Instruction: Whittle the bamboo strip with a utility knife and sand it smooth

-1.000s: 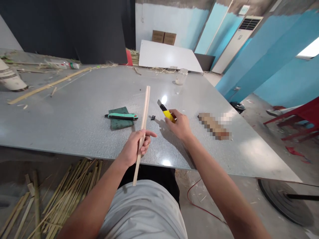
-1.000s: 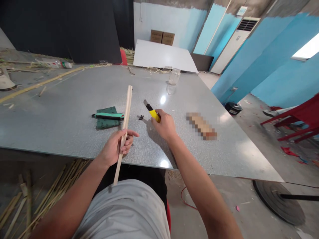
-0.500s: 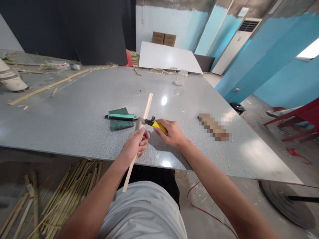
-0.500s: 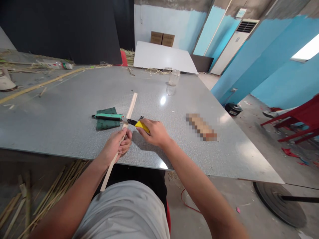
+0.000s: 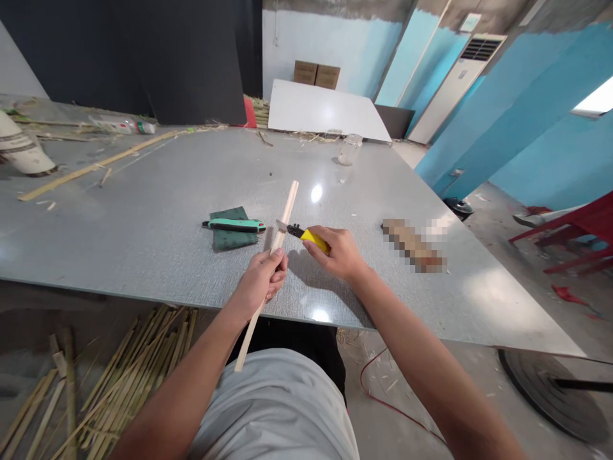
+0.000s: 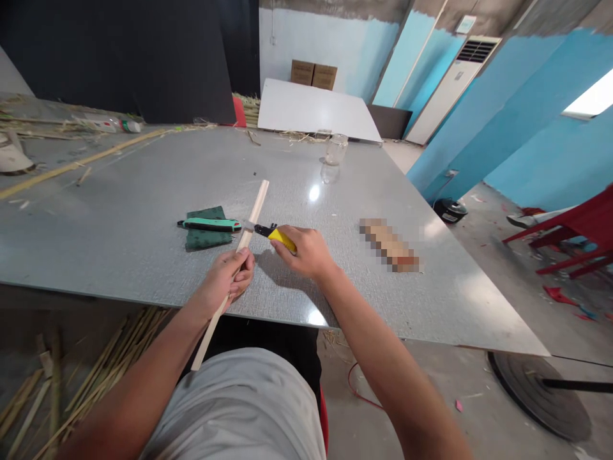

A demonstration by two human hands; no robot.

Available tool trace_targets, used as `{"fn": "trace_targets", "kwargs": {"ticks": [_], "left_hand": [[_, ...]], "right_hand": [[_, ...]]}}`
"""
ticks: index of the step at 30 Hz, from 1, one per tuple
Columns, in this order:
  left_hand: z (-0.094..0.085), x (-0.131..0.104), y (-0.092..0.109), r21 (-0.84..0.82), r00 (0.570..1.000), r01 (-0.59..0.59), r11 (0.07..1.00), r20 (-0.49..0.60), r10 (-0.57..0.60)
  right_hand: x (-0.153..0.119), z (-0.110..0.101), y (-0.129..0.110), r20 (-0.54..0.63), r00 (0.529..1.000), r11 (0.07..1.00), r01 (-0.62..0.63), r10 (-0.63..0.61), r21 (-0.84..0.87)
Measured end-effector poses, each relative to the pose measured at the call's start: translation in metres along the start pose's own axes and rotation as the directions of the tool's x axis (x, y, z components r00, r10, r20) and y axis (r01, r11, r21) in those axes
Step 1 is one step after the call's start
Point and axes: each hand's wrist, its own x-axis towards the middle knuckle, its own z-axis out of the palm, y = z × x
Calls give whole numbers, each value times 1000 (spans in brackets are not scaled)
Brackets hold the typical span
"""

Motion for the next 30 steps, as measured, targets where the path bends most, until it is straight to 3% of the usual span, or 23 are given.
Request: {"fn": "trace_targets", "kwargs": {"ticks": [9,14,19,22,25,30], "left_hand": [[2,-2,2,178,995,23,984,90,-40],[6,-7,4,303,985,25,953,157,-76],[6,-9,4,286,981,27,958,174,-80],[4,-6,1,186,990,42,982,127,-67],[2,-4,0,90,994,37,995,99,-46],[2,-6,10,-141,999,32,990,23,-29]], "right_hand": [[1,-15,21,-199,970,985,-155,137,-78],[0,-27,38,-362,883,931,-353,298,-96],[-3,-35,50,-394,836,902,-431,382,-39],[-1,-29,43,-367,846,910,-414,386,4],[2,-21,31,-289,886,928,-373,363,21],[3,-15,20,-187,930,948,-313,317,55]]}}
